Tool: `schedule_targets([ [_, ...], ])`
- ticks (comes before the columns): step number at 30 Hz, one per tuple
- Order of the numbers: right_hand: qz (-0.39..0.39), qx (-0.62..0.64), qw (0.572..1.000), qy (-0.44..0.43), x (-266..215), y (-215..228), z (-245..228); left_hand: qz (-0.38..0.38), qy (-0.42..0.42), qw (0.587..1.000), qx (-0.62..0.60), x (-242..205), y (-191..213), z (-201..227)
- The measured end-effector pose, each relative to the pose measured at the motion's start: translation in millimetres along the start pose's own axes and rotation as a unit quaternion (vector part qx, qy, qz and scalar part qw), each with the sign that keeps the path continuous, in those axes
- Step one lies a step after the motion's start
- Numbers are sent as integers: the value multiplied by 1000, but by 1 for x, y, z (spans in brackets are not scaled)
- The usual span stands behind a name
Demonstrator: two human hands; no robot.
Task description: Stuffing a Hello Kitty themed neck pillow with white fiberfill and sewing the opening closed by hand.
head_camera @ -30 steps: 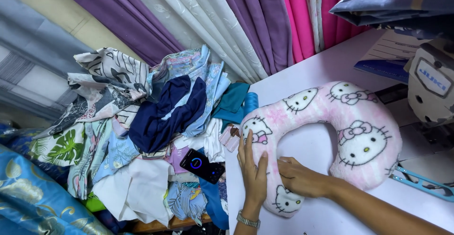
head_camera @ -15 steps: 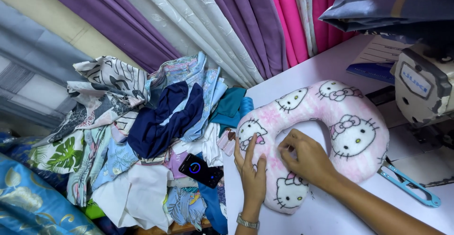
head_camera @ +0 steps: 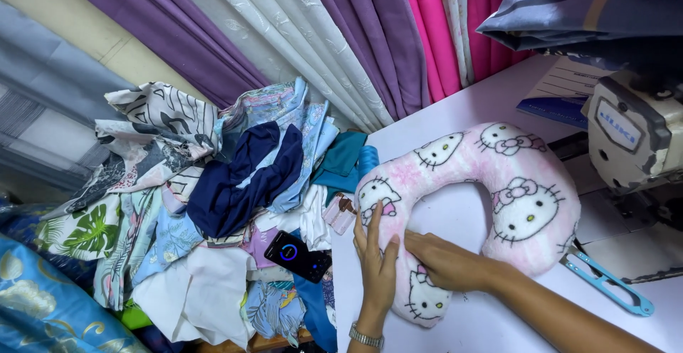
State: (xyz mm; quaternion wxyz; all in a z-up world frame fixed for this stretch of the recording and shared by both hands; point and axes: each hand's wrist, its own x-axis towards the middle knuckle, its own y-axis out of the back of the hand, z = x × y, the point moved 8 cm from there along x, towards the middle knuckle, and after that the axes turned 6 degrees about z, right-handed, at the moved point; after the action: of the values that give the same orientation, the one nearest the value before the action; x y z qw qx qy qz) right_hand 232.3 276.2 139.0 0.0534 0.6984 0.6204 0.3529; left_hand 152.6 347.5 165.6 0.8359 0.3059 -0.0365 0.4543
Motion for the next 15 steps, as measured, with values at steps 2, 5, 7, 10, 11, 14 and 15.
schedule_targets([
  [2, 11, 36, 999, -10, 3, -5, 11, -13, -6, 1000, 8, -3, -5, 2],
  [5, -32, 54, 993, -104, 7, -14, 33, -11, -36, 998, 45, -3, -5, 9],
  [7, 111, 83, 977, -163, 7, 10, 43, 20, 18, 999, 45, 0, 3, 2],
  [10, 312, 164, 869, -348, -20, 59, 34, 41, -4, 997, 62, -2, 5, 8],
  [11, 311, 164, 869, -348, -20, 60, 35, 42, -3, 997, 62, -2, 5, 9],
  [14, 414, 256, 787, -379, -31, 67, 33, 39, -62, 992, 98, -3, 3, 20],
  [15, 374, 268, 780, -424, -31, 59, 27, 36, -85, 989, 112, -3, 2, 21],
])
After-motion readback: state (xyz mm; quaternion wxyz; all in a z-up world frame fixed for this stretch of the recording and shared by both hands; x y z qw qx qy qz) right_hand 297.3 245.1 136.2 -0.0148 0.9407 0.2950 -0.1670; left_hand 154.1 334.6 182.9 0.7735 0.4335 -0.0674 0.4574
